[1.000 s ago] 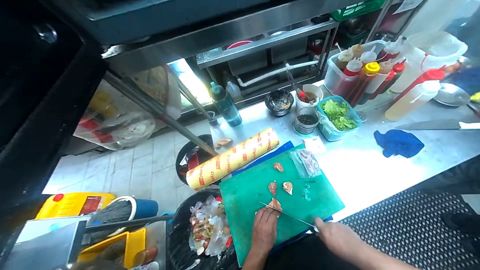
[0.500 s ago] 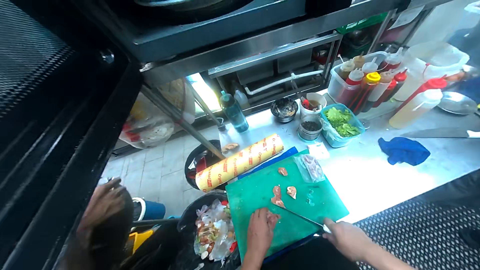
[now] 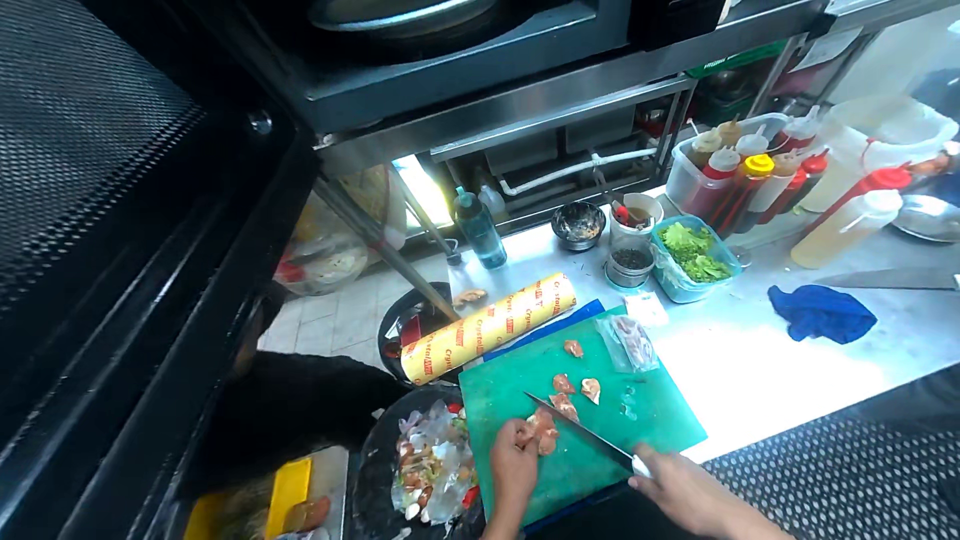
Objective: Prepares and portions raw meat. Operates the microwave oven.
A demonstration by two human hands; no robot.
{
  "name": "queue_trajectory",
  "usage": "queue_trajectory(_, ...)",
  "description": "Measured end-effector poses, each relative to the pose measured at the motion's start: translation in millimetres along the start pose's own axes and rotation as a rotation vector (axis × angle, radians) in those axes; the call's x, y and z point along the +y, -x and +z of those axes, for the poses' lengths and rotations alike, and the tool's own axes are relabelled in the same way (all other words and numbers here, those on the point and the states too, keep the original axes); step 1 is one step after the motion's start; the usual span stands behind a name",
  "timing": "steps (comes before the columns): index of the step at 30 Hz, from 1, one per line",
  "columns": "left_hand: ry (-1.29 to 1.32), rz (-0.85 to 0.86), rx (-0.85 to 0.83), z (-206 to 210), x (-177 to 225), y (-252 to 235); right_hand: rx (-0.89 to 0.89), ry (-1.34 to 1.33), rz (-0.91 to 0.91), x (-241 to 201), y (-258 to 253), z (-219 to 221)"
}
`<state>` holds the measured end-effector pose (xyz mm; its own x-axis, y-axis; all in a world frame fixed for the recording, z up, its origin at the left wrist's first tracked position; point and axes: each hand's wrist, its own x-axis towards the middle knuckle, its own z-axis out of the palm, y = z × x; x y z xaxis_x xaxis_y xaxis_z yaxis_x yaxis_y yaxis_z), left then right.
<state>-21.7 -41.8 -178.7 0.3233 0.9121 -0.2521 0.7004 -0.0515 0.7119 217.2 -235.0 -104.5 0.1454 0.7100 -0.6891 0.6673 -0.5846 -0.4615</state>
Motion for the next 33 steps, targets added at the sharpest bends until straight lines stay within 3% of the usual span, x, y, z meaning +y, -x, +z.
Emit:
queue_trajectory(5,-0.293,0.558,0.137,19,-21,14,-0.014,0.063,-0.024,-2,1,5)
queue_trajectory(10,-0.392,0.745,0.161,30,-30,14,0.013,0.131,-0.019,3,4,8)
queue_trajectory(24,-0.390,0.720,0.141,39,-33,3,0.118,0.343,0.048,-6,-9,22)
queue_trajectory(33,-0.405,0.714,0.142,39,-34,2,0.033,0.313,0.022,-17,-16,10)
